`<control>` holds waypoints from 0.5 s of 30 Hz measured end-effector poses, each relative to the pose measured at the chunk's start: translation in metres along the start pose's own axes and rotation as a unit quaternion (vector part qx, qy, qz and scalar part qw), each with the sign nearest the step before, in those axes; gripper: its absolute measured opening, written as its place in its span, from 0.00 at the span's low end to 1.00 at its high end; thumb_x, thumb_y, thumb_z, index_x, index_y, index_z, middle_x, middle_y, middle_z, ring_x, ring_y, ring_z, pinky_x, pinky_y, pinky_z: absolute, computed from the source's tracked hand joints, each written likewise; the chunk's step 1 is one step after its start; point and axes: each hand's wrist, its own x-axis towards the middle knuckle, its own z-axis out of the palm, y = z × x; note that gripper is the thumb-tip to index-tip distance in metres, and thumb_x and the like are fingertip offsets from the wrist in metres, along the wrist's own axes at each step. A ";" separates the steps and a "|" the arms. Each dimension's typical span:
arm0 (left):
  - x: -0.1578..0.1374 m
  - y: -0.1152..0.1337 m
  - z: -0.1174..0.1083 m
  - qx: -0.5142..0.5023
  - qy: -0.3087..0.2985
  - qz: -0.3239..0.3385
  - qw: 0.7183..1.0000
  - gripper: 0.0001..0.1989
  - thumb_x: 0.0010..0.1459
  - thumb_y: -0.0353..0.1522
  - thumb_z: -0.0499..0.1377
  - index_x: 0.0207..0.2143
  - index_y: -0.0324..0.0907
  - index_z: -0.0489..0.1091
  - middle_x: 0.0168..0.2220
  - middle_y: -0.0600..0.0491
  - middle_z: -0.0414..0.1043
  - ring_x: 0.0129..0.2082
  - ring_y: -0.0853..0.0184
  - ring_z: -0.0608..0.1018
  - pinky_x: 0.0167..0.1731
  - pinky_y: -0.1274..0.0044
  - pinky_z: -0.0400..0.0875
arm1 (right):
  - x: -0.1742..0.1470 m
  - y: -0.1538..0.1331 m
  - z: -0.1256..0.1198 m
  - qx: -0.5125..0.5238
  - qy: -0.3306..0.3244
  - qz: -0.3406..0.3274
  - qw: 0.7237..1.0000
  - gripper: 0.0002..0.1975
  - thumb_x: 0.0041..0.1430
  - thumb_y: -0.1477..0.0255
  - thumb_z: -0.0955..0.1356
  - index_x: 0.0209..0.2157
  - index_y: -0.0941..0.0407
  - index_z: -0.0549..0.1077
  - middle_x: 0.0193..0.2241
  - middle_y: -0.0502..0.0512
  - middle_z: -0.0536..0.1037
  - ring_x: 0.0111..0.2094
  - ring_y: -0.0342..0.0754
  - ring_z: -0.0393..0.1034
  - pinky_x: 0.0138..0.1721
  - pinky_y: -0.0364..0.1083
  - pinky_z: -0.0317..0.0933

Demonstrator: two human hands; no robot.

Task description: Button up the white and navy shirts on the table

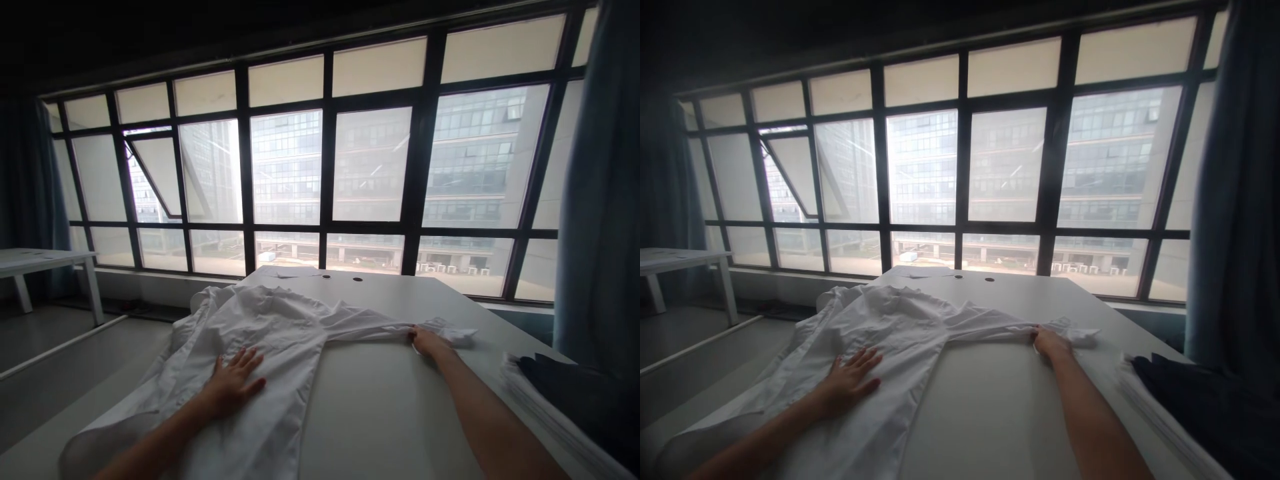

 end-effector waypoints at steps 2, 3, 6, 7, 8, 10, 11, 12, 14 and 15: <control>0.006 0.008 -0.002 -0.002 0.002 -0.005 1.000 0.34 0.64 0.53 0.44 0.67 0.50 0.54 0.70 0.48 0.44 0.69 0.48 0.47 0.60 0.43 0.38 | -0.003 -0.007 0.002 -0.030 0.013 0.011 0.999 0.16 0.61 0.79 0.61 0.41 0.58 0.79 0.40 0.68 0.80 0.44 0.61 0.75 0.52 0.62 0.56; 0.008 0.012 -0.003 -0.003 -0.001 -0.007 1.000 0.34 0.64 0.53 0.44 0.67 0.49 0.54 0.70 0.48 0.44 0.69 0.48 0.47 0.60 0.43 0.38 | -0.007 -0.011 0.003 -0.042 0.026 0.009 0.999 0.16 0.63 0.78 0.59 0.41 0.59 0.78 0.42 0.69 0.79 0.46 0.62 0.73 0.55 0.63 0.52; 0.009 0.017 -0.006 -0.004 -0.016 -0.012 1.000 0.33 0.64 0.51 0.44 0.67 0.49 0.53 0.70 0.48 0.43 0.69 0.48 0.46 0.60 0.43 0.38 | -0.025 -0.024 0.002 -0.090 0.088 -0.042 0.991 0.18 0.68 0.73 0.57 0.46 0.62 0.75 0.47 0.72 0.76 0.50 0.64 0.69 0.60 0.63 0.43; 0.008 0.017 -0.007 -0.004 -0.019 -0.013 1.000 0.33 0.64 0.51 0.44 0.67 0.49 0.53 0.70 0.49 0.42 0.69 0.48 0.45 0.60 0.43 0.38 | -0.033 -0.025 0.000 -0.106 0.104 -0.061 0.987 0.19 0.69 0.71 0.56 0.47 0.63 0.74 0.47 0.72 0.76 0.50 0.63 0.69 0.60 0.63 0.42; 0.008 0.017 -0.008 -0.004 -0.020 -0.014 1.000 0.33 0.64 0.51 0.44 0.67 0.50 0.53 0.70 0.49 0.42 0.69 0.48 0.45 0.60 0.43 0.39 | -0.041 -0.023 -0.002 -0.121 0.115 -0.074 0.983 0.20 0.69 0.70 0.56 0.47 0.63 0.74 0.46 0.72 0.76 0.49 0.63 0.68 0.60 0.62 0.43; 0.006 0.014 -0.007 -0.003 -0.019 -0.011 1.000 0.33 0.64 0.52 0.44 0.67 0.50 0.53 0.70 0.49 0.42 0.69 0.48 0.45 0.60 0.44 0.39 | -0.057 -0.012 -0.010 -0.142 0.119 -0.073 0.980 0.20 0.69 0.69 0.56 0.46 0.64 0.75 0.46 0.72 0.75 0.49 0.64 0.68 0.58 0.63 0.45; 0.006 0.012 -0.006 0.000 -0.019 -0.006 1.000 0.33 0.64 0.52 0.44 0.67 0.50 0.53 0.70 0.49 0.42 0.69 0.48 0.45 0.60 0.44 0.39 | -0.066 -0.002 -0.015 -0.148 0.112 -0.059 0.981 0.19 0.68 0.69 0.58 0.44 0.63 0.76 0.46 0.73 0.75 0.49 0.64 0.67 0.58 0.63 0.46; 0.006 0.010 -0.005 0.005 -0.020 -0.001 1.000 0.33 0.64 0.51 0.44 0.67 0.50 0.53 0.70 0.49 0.42 0.70 0.48 0.45 0.60 0.44 0.39 | -0.075 0.010 -0.022 -0.156 0.105 -0.044 0.981 0.17 0.66 0.70 0.60 0.43 0.63 0.76 0.47 0.73 0.75 0.50 0.65 0.67 0.57 0.64 0.48; 0.006 0.004 -0.002 0.017 -0.024 0.011 1.000 0.33 0.64 0.51 0.43 0.68 0.51 0.52 0.70 0.50 0.42 0.70 0.49 0.45 0.60 0.44 0.39 | -0.096 0.040 -0.039 -0.173 0.094 -0.012 0.980 0.14 0.62 0.71 0.64 0.43 0.63 0.77 0.48 0.73 0.74 0.50 0.66 0.66 0.55 0.65 0.50; 0.006 0.001 -0.001 0.021 -0.024 0.017 0.999 0.32 0.64 0.50 0.43 0.68 0.51 0.52 0.70 0.51 0.43 0.69 0.49 0.45 0.61 0.44 0.40 | -0.107 0.056 -0.049 -0.180 0.090 0.006 0.980 0.14 0.60 0.70 0.65 0.44 0.63 0.77 0.48 0.73 0.74 0.50 0.66 0.66 0.55 0.65 0.51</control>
